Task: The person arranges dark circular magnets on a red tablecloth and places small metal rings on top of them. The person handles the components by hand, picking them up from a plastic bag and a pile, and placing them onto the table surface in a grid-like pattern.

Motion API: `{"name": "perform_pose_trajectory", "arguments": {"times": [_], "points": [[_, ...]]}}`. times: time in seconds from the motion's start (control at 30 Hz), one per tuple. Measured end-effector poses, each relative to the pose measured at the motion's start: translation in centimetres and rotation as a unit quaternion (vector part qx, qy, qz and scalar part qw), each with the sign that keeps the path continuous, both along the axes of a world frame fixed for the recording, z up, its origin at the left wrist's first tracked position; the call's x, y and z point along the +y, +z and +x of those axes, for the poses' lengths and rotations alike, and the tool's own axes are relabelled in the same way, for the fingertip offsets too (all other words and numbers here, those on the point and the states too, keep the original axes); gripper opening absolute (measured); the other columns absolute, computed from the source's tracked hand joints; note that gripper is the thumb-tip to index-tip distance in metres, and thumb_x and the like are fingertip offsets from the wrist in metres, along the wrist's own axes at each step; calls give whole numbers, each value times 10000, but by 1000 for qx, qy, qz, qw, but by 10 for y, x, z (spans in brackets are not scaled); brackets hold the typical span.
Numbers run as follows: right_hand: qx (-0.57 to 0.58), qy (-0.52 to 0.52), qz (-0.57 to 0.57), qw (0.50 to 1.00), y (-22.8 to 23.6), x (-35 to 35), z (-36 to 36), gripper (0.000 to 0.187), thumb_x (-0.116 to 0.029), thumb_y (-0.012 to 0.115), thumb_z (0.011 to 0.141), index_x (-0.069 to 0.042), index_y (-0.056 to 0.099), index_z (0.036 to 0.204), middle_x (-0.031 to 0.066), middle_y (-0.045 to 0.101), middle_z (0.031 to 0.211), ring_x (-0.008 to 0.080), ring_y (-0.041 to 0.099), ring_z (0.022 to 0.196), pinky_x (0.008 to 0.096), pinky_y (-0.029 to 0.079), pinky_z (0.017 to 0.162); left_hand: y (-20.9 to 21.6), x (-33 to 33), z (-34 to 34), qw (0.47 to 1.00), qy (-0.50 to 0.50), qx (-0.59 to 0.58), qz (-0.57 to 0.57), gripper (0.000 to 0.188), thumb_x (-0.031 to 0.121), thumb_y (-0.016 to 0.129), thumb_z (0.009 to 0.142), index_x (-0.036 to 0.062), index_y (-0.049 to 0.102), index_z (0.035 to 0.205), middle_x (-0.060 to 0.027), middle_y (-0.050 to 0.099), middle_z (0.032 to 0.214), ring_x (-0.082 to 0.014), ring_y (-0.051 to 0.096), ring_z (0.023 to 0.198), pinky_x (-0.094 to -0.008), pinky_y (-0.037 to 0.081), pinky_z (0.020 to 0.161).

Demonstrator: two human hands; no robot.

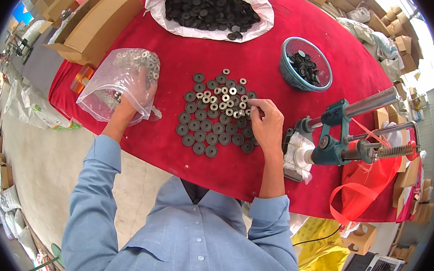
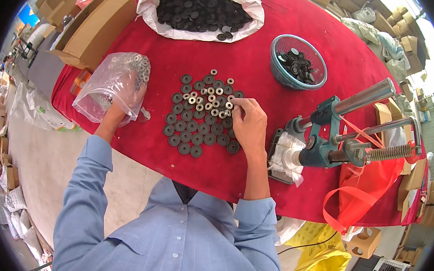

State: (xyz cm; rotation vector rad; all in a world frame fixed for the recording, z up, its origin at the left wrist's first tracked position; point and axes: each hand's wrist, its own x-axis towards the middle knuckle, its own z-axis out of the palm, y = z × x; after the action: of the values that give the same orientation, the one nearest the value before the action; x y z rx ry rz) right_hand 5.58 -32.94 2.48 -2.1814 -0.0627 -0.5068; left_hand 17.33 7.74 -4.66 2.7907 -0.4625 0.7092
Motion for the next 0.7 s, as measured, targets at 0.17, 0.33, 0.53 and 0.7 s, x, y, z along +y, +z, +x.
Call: {"name": "perform_pose_trajectory", "arguments": {"times": [0.17,0.33,0.53,0.7], "points": [[21,-8,46,999,7,7,-12,194,3,663,939,-4,793,1084,139,749,967,226,706,775,359,555,725,-7,2,-1,997,-48,-47,39,502,251,737,923,13,645,1355,-347,625,1310,-539,632,1118,-637,531,908],[19,-5,64,998,5,9,-24,187,1,670,936,-4,794,1077,141,749,967,220,703,769,353,554,720,-19,1,-9,956,-104,-218,165,359,212,749,893,57,748,1217,-316,644,1340,-492,660,1095,-638,551,860],[4,11,54,998,-4,13,-38,183,10,672,937,-5,788,1078,137,746,973,216,700,766,344,557,723,-21,-10,-20,991,-31,-130,16,407,213,718,906,32,690,1269,-312,653,1256,-494,670,1046,-640,544,852],[36,6,61,997,3,17,-51,180,8,671,946,-2,789,1082,130,743,976,199,691,756,338,549,706,-7,-28,-23,999,-23,-33,14,292,183,704,907,35,665,1156,-317,693,1071,-506,688,882,-594,547,767]]}}
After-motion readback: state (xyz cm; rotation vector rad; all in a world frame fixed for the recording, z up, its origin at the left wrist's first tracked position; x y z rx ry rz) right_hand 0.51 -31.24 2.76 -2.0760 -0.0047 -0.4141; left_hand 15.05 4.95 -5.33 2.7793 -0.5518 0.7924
